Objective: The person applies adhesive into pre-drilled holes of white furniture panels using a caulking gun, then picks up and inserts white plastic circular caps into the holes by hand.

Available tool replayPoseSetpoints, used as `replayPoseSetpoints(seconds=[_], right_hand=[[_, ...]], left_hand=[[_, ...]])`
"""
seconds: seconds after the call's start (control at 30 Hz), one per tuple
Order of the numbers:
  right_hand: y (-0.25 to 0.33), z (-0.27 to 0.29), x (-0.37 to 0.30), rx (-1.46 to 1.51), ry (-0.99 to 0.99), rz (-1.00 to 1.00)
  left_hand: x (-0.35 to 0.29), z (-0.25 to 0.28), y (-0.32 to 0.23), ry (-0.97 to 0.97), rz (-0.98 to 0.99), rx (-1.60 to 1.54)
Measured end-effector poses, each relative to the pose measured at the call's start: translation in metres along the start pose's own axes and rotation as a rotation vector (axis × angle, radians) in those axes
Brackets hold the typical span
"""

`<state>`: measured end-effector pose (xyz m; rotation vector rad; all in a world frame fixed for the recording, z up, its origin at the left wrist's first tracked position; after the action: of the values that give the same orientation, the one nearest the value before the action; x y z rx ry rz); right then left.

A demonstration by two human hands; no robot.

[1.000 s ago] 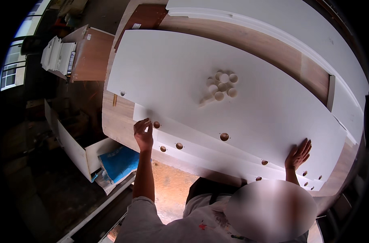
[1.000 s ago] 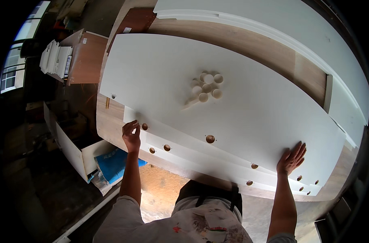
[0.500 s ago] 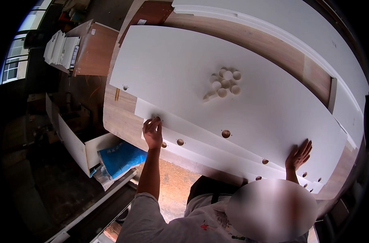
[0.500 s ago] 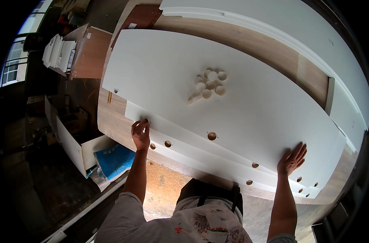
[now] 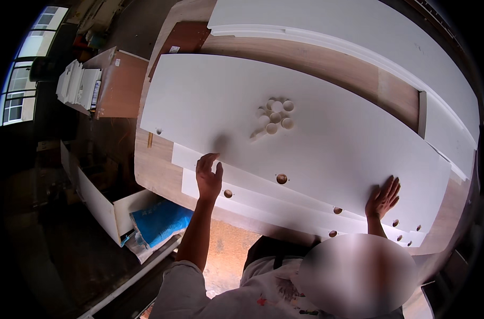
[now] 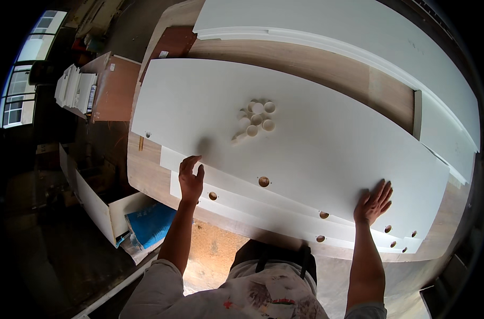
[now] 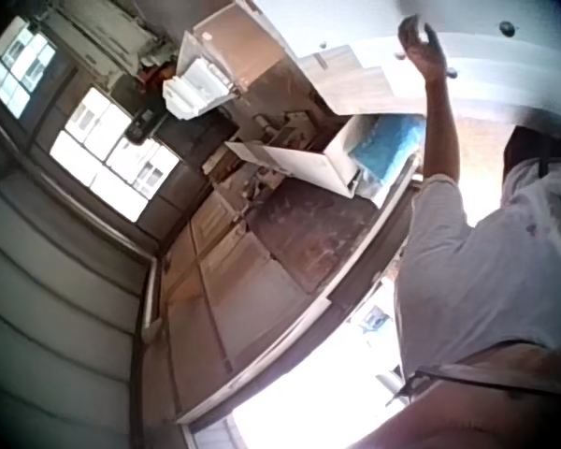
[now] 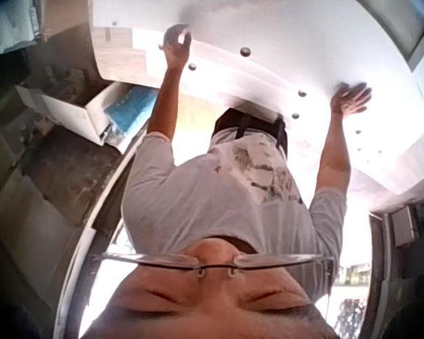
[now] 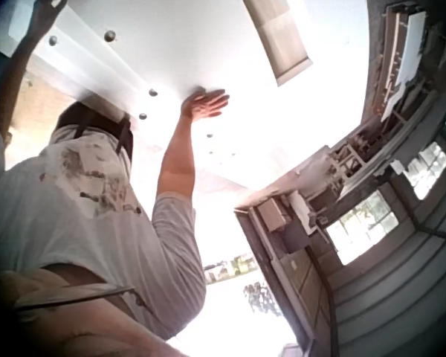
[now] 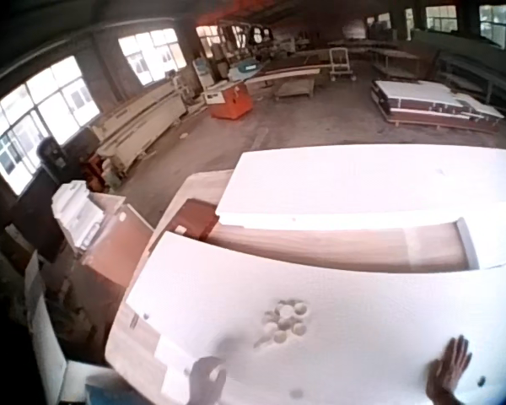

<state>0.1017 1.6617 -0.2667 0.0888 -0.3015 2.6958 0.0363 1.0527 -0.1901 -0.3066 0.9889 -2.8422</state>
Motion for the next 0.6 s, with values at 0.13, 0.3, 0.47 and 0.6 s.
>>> replayPoseSetpoints(seconds=[0.13,0.3,0.47,0.6], right_hand=[[-0.004,0.001,0.000,0.029,-0.011,-0.008],[-0.002,0.006,0.000,0.067,-0.029,-0.007],[-0.004,0.001,0.002,0.067,0.028,-0.029],[-0.005,0.001,0.003,0.071,0.048,-0.037]], left_hand=[[0.040,-0.058,-0.056,0.020,-0.011,-0.128],[0.029,-0.089,-0.033,0.165,0.164,-0.258],[-0.033,-0.123,-0.076,0.412,0.171,-0.371],[-0.039,-0.133,-0.092,0.368,0.186,-0.397]])
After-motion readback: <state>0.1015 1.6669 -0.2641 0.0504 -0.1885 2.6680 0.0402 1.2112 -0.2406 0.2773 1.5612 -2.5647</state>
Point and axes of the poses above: each hand's wrist, its own x-axis towards the middle knuckle, its own z-axis out of the back of the hand, y = z × x, the point moved 8 cm from there along x, towards the middle knuckle, and after that the axes turned 7 degrees about -x, right-handed, at the moved point
